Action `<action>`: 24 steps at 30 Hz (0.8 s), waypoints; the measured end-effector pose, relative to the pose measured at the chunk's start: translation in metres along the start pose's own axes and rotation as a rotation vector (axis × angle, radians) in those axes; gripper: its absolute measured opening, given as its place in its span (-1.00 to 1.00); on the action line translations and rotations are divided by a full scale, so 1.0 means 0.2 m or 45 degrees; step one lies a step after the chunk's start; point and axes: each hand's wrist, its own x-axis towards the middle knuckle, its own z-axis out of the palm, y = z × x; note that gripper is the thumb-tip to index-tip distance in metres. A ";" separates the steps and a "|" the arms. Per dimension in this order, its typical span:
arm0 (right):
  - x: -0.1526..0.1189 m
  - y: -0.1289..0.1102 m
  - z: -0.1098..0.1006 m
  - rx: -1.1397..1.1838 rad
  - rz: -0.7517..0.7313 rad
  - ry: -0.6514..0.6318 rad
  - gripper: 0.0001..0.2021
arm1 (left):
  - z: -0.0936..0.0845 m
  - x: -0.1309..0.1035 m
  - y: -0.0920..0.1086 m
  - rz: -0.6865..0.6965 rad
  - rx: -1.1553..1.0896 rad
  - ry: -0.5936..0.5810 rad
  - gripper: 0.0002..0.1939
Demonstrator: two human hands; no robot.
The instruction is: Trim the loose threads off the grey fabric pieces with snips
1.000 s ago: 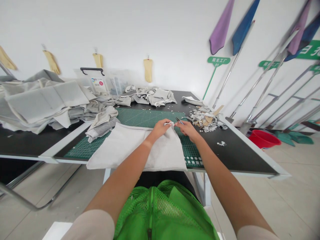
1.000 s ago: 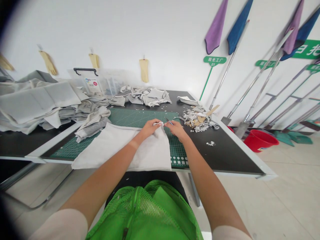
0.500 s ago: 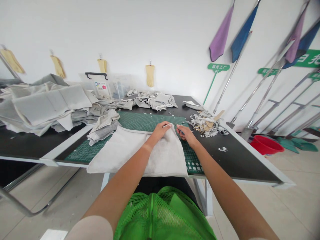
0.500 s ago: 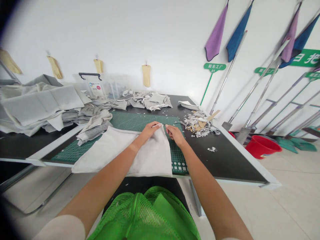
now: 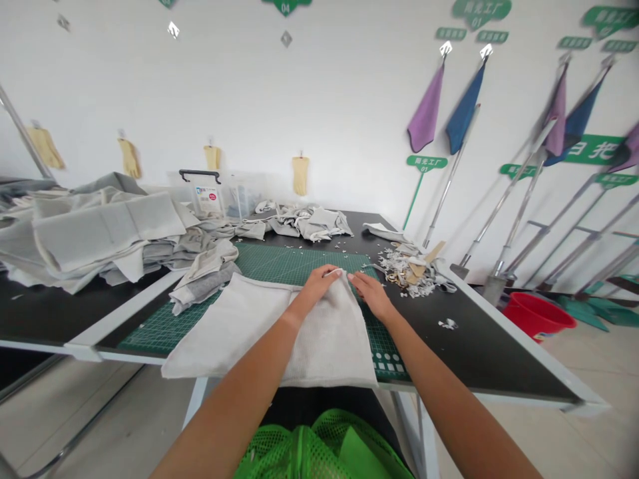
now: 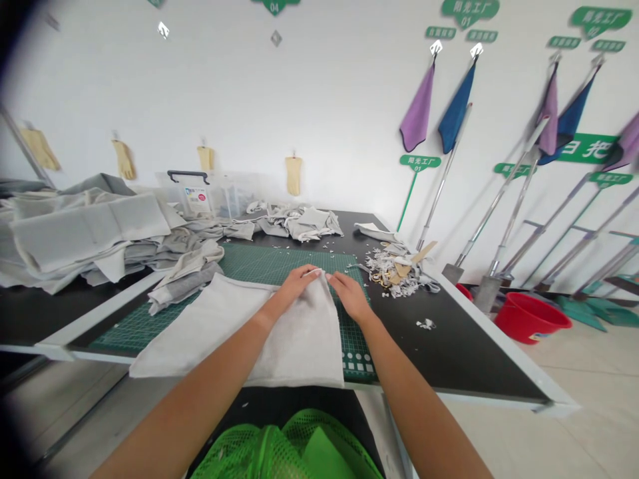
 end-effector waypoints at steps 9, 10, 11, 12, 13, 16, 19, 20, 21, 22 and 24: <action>-0.01 -0.01 0.00 -0.081 -0.086 0.021 -0.54 | 0.00 0.01 0.01 -0.017 -0.060 -0.061 -0.69; -0.01 -0.01 0.00 -0.085 -0.086 0.022 -0.54 | 0.00 0.01 0.01 -0.012 -0.059 -0.067 -0.69; -0.01 -0.01 0.00 -0.088 -0.085 0.024 -0.54 | 0.00 0.00 0.01 -0.007 -0.057 -0.071 -0.69; -0.01 -0.01 0.00 -0.091 -0.083 0.027 -0.54 | 0.00 0.00 0.02 -0.003 -0.054 -0.073 -0.69; -0.01 -0.01 0.01 -0.093 -0.080 0.030 -0.54 | 0.00 0.00 0.02 -0.002 -0.051 -0.077 -0.69; -0.01 -0.02 0.02 -0.103 -0.074 0.037 -0.55 | 0.00 -0.01 0.03 0.002 -0.053 -0.096 -0.69; -0.01 -0.02 0.02 -0.123 -0.074 0.038 -0.55 | -0.01 -0.01 0.04 0.007 -0.061 -0.111 -0.69; -0.01 -0.02 0.02 -0.131 -0.075 0.036 -0.55 | -0.01 -0.01 0.03 0.007 -0.062 -0.110 -0.70; -0.01 -0.03 0.02 -0.139 -0.077 0.034 -0.55 | -0.01 -0.01 0.03 0.005 -0.062 -0.107 -0.70; -0.02 -0.03 0.02 -0.146 -0.079 0.033 -0.55 | -0.01 -0.01 0.03 0.002 -0.064 -0.101 -0.70; -0.02 -0.03 0.02 -0.158 -0.083 0.032 -0.55 | -0.01 0.00 0.02 -0.004 -0.063 -0.091 -0.69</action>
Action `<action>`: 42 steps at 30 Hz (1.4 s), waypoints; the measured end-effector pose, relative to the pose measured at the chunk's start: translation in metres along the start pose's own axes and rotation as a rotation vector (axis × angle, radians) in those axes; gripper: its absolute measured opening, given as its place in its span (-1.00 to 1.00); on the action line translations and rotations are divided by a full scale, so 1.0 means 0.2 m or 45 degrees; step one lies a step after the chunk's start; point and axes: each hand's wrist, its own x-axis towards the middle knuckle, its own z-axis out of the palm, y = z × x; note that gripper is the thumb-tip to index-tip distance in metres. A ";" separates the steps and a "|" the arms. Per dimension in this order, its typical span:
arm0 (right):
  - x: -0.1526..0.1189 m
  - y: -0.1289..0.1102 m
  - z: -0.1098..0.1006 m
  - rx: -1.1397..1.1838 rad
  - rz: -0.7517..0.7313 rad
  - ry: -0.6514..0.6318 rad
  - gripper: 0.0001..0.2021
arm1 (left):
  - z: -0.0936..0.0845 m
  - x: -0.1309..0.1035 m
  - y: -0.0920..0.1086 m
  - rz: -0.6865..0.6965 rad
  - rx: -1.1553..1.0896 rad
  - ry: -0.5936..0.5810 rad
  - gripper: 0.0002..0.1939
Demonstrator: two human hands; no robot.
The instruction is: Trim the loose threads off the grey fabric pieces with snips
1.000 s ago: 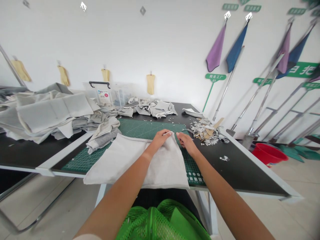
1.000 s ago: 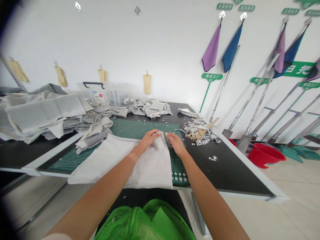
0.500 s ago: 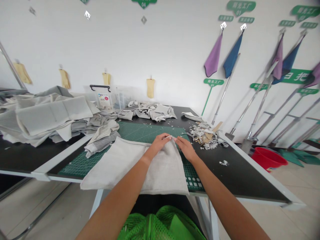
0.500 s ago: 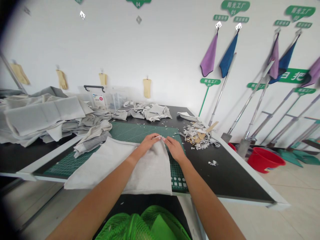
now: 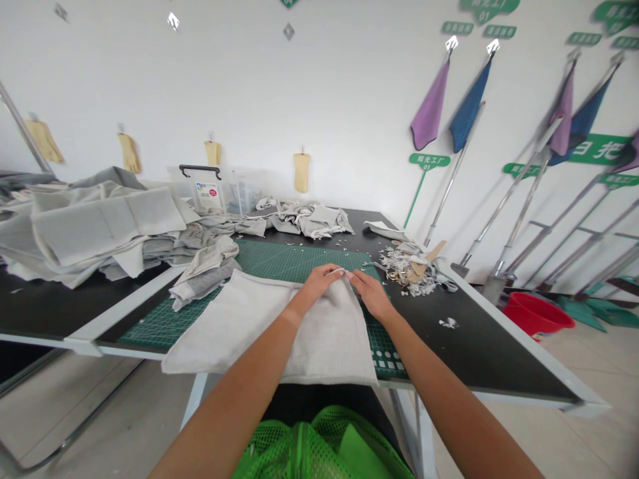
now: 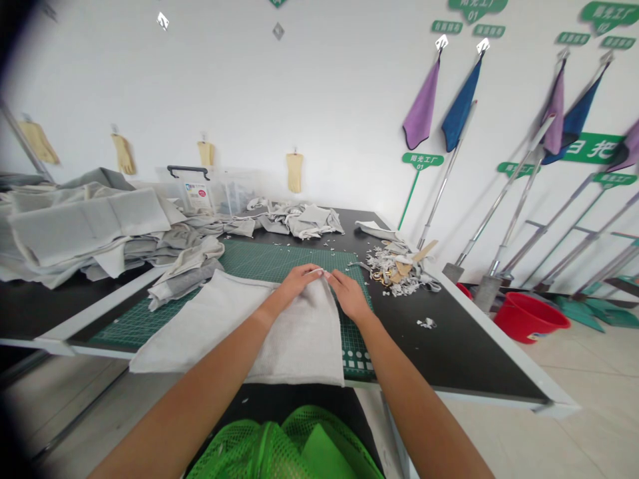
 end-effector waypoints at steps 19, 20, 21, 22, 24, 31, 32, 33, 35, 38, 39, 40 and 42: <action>0.00 0.00 0.02 -0.035 0.005 0.014 -0.55 | 0.00 -0.01 -0.01 -0.018 -0.030 0.068 -0.66; 0.00 0.00 0.02 -0.036 0.010 0.012 -0.55 | 0.00 0.00 -0.01 -0.024 -0.031 0.082 -0.66; 0.00 0.00 0.02 -0.037 0.013 0.010 -0.55 | 0.00 0.00 -0.01 -0.030 -0.035 0.088 -0.66; 0.00 0.00 0.02 -0.038 0.014 0.007 -0.55 | 0.00 0.00 -0.01 -0.035 -0.040 0.085 -0.66; 0.00 0.00 0.02 -0.042 0.011 0.004 -0.55 | 0.00 -0.01 -0.01 -0.036 -0.049 0.068 -0.66; 0.00 -0.01 0.02 -0.067 0.014 0.007 -0.54 | 0.00 -0.01 0.00 -0.036 -0.037 0.063 -0.67; 0.00 -0.01 0.02 -0.072 0.018 0.007 -0.54 | 0.00 -0.01 0.00 -0.040 -0.037 0.058 -0.67; 0.00 -0.01 0.02 -0.076 0.022 0.006 -0.54 | 0.00 -0.01 0.01 -0.043 -0.039 0.055 -0.67; 0.00 -0.01 0.03 -0.085 0.027 0.006 -0.54 | 0.00 -0.01 0.01 -0.048 -0.044 0.046 -0.67; 0.00 -0.01 0.03 -0.097 0.025 0.004 -0.55 | 0.00 -0.01 0.00 -0.040 -0.037 0.038 -0.68; 0.00 0.00 0.03 -0.101 0.023 0.003 -0.55 | 0.00 -0.01 0.00 -0.037 -0.029 0.040 -0.68; 0.00 0.00 0.03 -0.106 0.023 0.003 -0.55 | 0.00 -0.01 0.00 -0.036 -0.019 0.042 -0.68; 0.00 0.00 0.03 -0.113 0.025 0.002 -0.56 | 0.00 -0.01 -0.01 -0.034 -0.006 0.049 -0.67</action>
